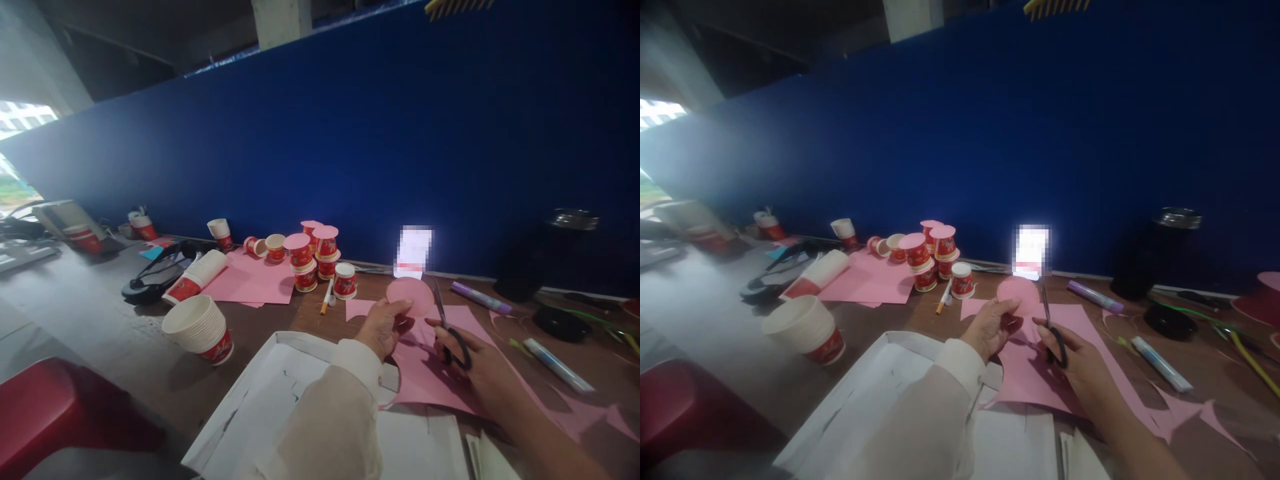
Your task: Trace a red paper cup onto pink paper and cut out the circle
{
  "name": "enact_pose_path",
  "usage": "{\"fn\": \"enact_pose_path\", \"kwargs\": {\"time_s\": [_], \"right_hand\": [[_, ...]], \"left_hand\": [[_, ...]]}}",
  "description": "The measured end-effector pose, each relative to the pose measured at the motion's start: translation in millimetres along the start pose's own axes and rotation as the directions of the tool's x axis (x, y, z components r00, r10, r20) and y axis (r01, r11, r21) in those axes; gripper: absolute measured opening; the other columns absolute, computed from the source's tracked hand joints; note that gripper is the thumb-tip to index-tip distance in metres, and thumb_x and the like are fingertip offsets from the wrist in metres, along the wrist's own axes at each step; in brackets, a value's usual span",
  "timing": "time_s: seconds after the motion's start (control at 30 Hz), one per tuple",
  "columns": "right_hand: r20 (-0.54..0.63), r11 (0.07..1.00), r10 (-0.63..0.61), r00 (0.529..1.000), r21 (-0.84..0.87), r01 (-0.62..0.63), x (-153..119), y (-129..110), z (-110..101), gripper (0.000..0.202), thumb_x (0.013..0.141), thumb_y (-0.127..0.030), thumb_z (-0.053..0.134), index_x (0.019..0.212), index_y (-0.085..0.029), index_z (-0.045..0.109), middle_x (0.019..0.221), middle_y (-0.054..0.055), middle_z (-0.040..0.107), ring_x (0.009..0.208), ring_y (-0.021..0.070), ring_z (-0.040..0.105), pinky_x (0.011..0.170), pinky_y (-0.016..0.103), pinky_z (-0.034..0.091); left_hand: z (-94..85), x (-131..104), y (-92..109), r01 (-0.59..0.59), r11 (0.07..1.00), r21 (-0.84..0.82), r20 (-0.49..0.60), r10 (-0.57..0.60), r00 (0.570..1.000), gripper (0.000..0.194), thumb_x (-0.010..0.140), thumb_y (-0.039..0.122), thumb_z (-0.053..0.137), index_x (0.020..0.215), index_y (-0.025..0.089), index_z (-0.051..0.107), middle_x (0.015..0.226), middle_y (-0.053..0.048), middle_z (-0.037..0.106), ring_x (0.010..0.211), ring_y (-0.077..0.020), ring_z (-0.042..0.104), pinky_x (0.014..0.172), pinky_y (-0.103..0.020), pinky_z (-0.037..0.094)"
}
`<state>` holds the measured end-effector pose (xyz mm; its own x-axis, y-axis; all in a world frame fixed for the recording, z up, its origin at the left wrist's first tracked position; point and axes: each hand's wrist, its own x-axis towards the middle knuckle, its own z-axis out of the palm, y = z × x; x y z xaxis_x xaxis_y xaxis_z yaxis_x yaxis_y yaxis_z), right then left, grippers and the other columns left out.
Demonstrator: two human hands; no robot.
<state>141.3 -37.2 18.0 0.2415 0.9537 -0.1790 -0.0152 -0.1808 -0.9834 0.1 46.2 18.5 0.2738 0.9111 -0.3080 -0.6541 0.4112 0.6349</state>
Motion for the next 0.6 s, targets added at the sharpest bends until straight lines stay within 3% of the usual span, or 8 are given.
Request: {"fn": "enact_pose_path", "kwargs": {"time_s": [0.23, 0.33, 0.5, 0.6], "right_hand": [[-0.020, 1.000, -0.003, 1.000, -0.001, 0.003, -1.9, -0.6, 2.5, 0.062, 0.069, -0.064, 0.086, 0.113, -0.021, 0.076, 0.066, -0.002, 0.060, 0.052, 0.0100, 0.044, 0.044, 0.024, 0.035], [-0.076, 0.999, -0.010, 0.997, -0.042, 0.007, -2.1, -3.1, 0.0, 0.064, 0.069, -0.063, 0.086, 0.115, -0.021, 0.076, 0.073, 0.000, 0.066, 0.061, 0.0136, 0.054, 0.049, 0.025, 0.042], [-0.132, 0.998, -0.058, 0.990, -0.005, 0.058, 1.2, -6.5, -5.4, 0.069, 0.066, -0.054, 0.088, 0.127, -0.026, 0.072, 0.083, 0.002, 0.072, 0.067, 0.0178, 0.061, 0.050, 0.026, 0.044], [-0.138, 0.996, -0.088, 0.987, -0.015, 0.087, 3.3, -7.4, -6.7, 0.061, 0.063, -0.047, 0.088, 0.120, -0.029, 0.075, 0.084, 0.002, 0.073, 0.070, 0.0192, 0.062, 0.055, 0.029, 0.048]], "left_hand": [[0.7, 0.0, 1.3, -0.007, 0.996, 0.087, -0.044, 0.011, 0.999, 0.042, 0.056, 0.024, 0.092, 0.091, 0.017, 0.069, 0.084, -0.001, 0.069, 0.077, -0.0138, 0.061, 0.068, -0.025, 0.046], [-0.8, 1.3, -0.4, -0.017, 0.990, 0.140, -0.033, 0.022, 0.999, 0.041, 0.058, 0.024, 0.088, 0.094, 0.017, 0.070, 0.084, -0.002, 0.069, 0.076, -0.0141, 0.061, 0.065, -0.024, 0.046], [-3.9, 4.4, -11.0, -0.010, 0.976, 0.216, 0.087, -0.008, 0.996, 0.045, 0.056, 0.027, 0.087, 0.097, 0.014, 0.072, 0.083, -0.007, 0.072, 0.070, -0.0178, 0.064, 0.059, -0.026, 0.047], [-4.5, 4.2, -16.6, 0.040, 0.968, 0.247, 0.180, -0.086, 0.980, 0.050, 0.054, 0.029, 0.089, 0.099, 0.012, 0.074, 0.078, -0.009, 0.072, 0.066, -0.0204, 0.065, 0.061, -0.032, 0.053]]}}
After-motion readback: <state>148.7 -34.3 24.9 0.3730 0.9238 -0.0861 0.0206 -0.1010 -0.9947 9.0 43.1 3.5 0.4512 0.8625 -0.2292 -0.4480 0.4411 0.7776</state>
